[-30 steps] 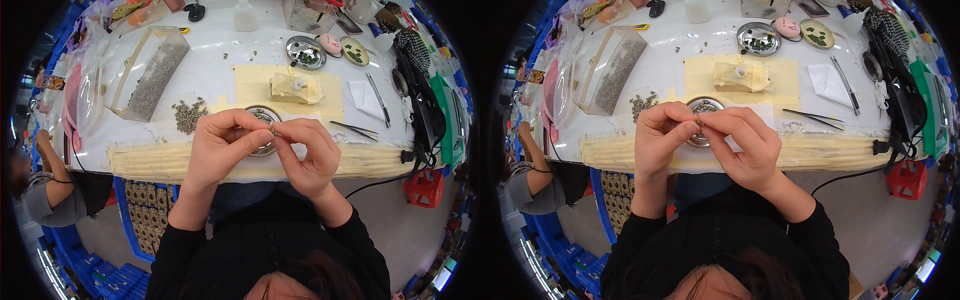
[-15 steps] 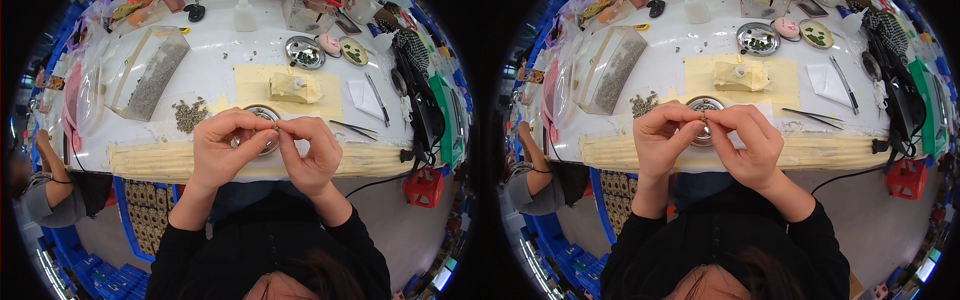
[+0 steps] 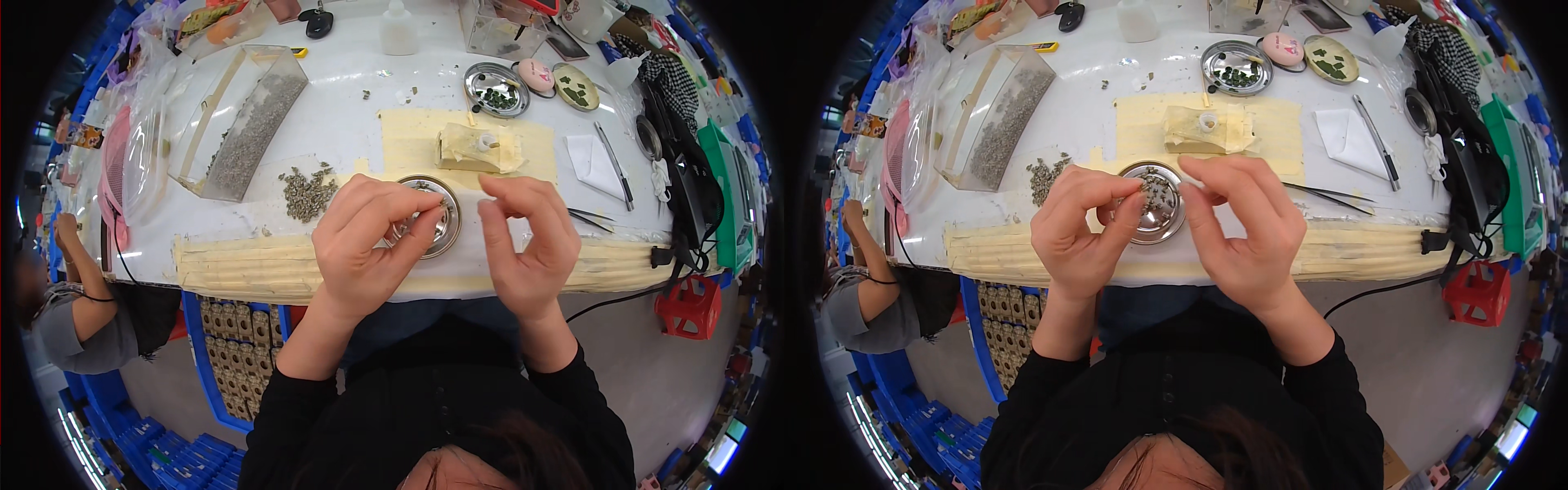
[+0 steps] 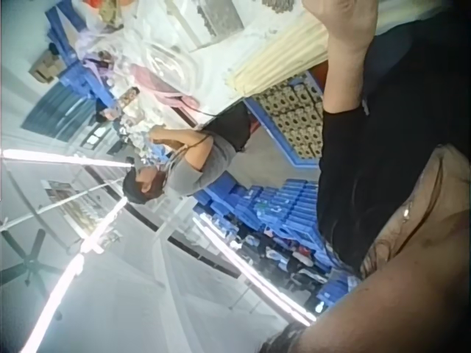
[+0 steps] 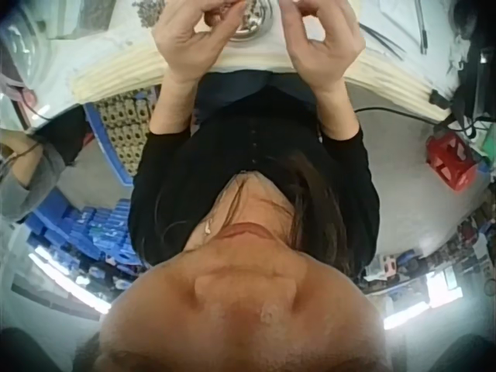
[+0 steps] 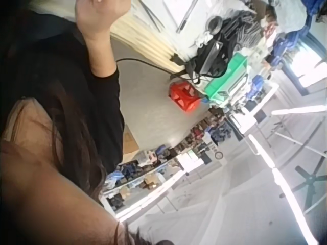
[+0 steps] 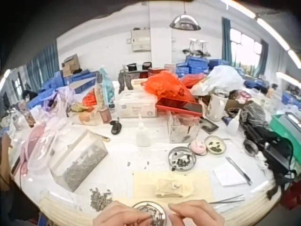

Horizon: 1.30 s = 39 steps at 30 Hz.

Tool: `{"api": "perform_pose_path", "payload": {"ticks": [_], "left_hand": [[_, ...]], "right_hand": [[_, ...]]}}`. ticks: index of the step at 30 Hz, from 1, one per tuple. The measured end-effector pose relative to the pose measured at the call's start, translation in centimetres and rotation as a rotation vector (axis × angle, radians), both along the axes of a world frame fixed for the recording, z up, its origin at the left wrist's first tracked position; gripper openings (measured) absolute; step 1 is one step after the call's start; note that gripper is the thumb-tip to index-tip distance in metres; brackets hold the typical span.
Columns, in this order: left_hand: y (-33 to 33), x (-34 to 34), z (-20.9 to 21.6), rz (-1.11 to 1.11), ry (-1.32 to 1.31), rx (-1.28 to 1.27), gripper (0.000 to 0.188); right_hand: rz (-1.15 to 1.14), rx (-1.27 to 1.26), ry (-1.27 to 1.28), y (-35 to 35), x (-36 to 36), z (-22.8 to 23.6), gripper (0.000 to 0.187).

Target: Manually picking up and sorting or assembling small metal pins and components on a workbench.

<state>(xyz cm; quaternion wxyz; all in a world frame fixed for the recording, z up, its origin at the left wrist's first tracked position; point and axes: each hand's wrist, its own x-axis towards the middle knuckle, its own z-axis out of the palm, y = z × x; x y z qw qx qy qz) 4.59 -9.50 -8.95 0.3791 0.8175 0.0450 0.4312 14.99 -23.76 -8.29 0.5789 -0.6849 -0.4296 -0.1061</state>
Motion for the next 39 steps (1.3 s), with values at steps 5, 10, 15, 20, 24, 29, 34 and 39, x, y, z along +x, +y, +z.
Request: {"api": "perform_pose_path", "payload": {"ticks": [5,10,15,20,24,29,34,39], "left_hand": [[-0.1,0.1,-0.1,0.065,-0.005,0.083,0.021],[-0.1,0.3,0.0,0.074,0.002,0.089,0.021],[-0.2,0.2,0.3,0.077,0.012,0.115,0.021],[-0.1,0.2,0.4,0.065,0.014,0.119,0.021],[-0.1,0.2,0.3,0.061,0.020,0.117,0.021],[-0.1,0.2,0.4,0.060,0.018,0.124,0.021],[-0.2,0.2,0.3,0.068,0.019,0.125,0.022],[-0.2,0.3,0.3,0.063,0.001,0.130,0.022]], "right_hand": [[-0.184,-0.147,-0.221,-0.4,4.1,1.1,0.019],[-0.171,-0.275,-0.279,0.6,4.8,1.4,0.014],[-0.167,-0.237,-0.299,0.8,5.0,1.1,0.013],[-0.181,-0.005,-0.271,0.4,3.9,1.7,0.010],[0.115,0.102,0.162,0.1,2.3,1.2,0.008],[0.190,0.110,0.227,0.4,2.0,0.4,0.007],[0.193,0.104,0.232,0.5,2.0,0.1,0.008],[0.190,0.093,0.226,0.6,2.0,0.1,0.009]]}}
